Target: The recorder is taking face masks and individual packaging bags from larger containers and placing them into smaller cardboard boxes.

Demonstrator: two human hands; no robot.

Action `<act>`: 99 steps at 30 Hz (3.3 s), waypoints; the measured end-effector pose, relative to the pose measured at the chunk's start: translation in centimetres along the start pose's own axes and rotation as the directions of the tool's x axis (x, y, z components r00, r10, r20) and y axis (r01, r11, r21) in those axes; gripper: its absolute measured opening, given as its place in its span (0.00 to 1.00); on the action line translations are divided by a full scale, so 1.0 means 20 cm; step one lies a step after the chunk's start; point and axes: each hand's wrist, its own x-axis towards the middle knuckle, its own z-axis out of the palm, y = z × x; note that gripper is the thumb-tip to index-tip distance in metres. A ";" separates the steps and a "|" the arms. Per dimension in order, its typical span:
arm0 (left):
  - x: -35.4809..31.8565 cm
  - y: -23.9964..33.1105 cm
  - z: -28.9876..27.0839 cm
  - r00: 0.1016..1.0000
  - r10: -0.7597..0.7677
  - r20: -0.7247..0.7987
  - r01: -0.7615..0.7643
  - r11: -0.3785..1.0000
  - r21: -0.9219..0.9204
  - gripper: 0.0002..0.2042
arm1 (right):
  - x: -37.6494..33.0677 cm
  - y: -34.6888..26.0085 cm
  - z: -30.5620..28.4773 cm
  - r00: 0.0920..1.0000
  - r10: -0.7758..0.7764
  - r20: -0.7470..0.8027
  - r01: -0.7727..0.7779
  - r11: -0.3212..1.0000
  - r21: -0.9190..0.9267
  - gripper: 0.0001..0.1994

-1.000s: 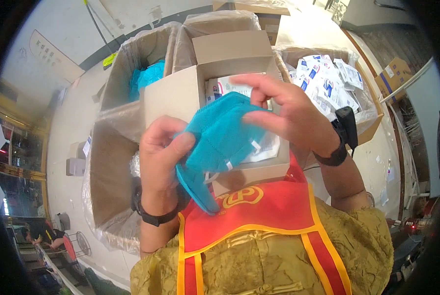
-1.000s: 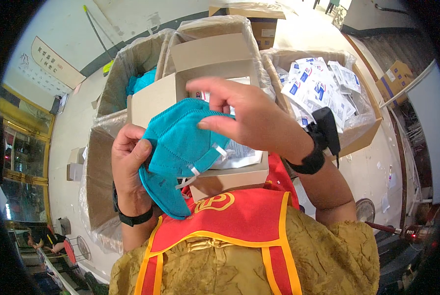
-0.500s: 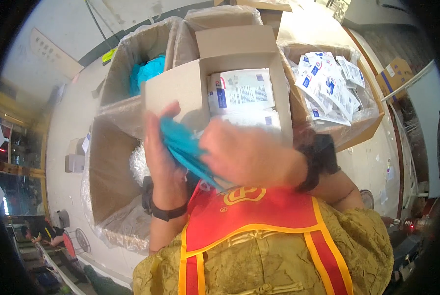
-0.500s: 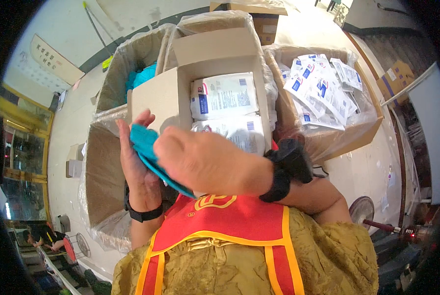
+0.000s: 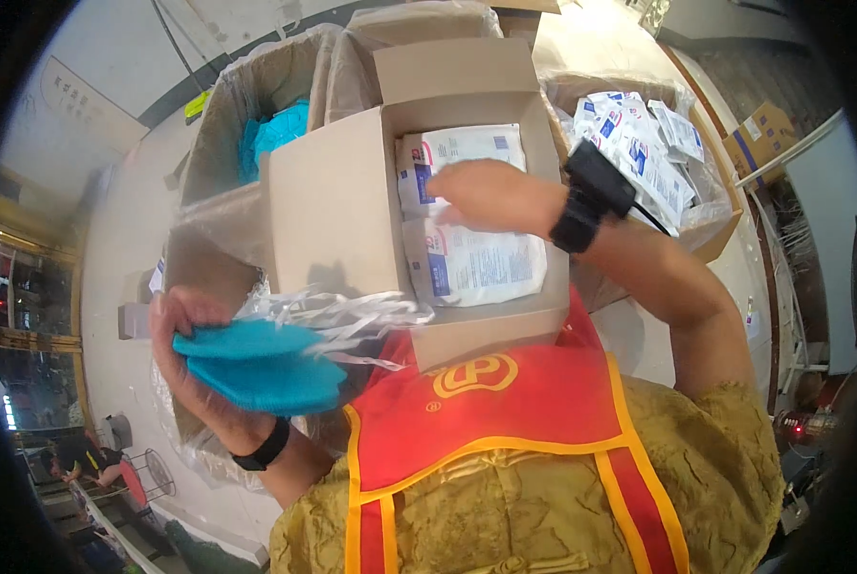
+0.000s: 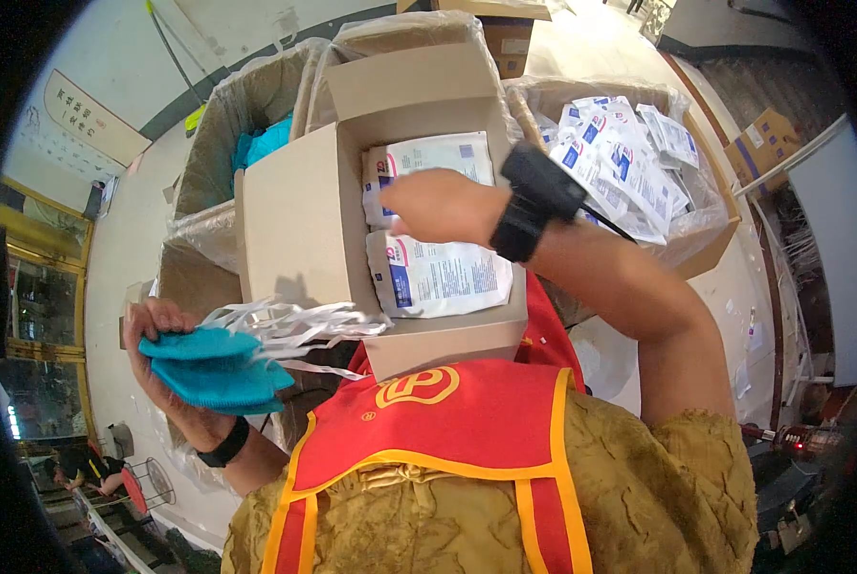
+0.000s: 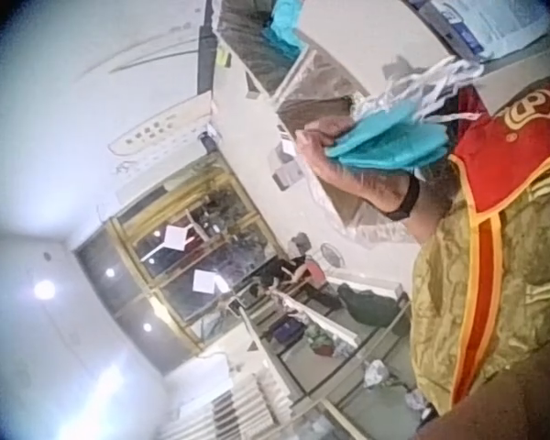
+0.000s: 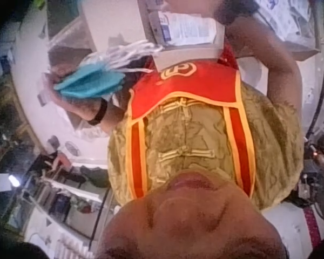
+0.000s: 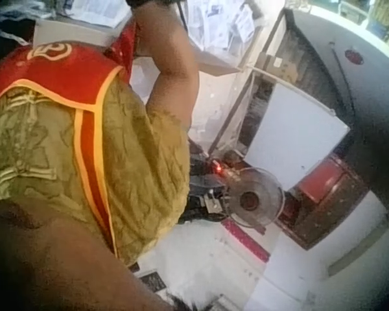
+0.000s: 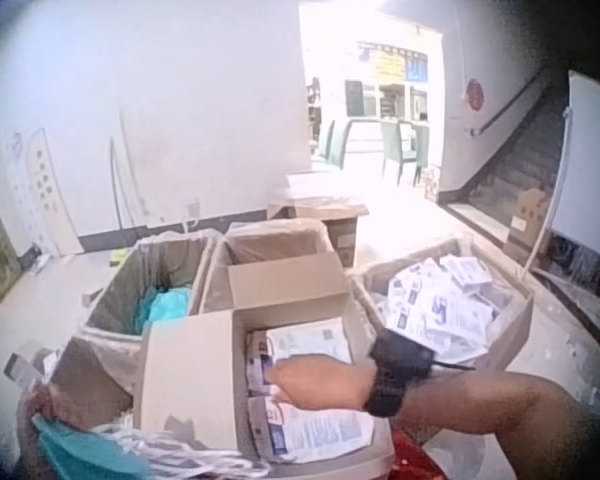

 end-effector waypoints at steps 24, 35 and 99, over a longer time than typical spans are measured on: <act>-0.14 -0.28 0.43 0.851 -0.216 0.479 -0.105 0.823 0.558 0.07 | -0.39 -0.32 -0.32 0.885 -0.215 -0.413 0.250 0.968 0.032 0.06; -0.20 -0.23 0.52 0.876 -0.096 0.473 -0.224 0.786 0.576 0.05 | -0.38 -0.33 -0.28 0.804 -0.231 -0.548 0.297 0.954 0.033 0.07; -0.18 -0.18 0.48 0.466 -0.255 0.847 -0.522 0.694 0.496 0.13 | -0.45 -0.42 -0.38 0.733 -0.336 -0.592 0.514 0.843 0.160 0.05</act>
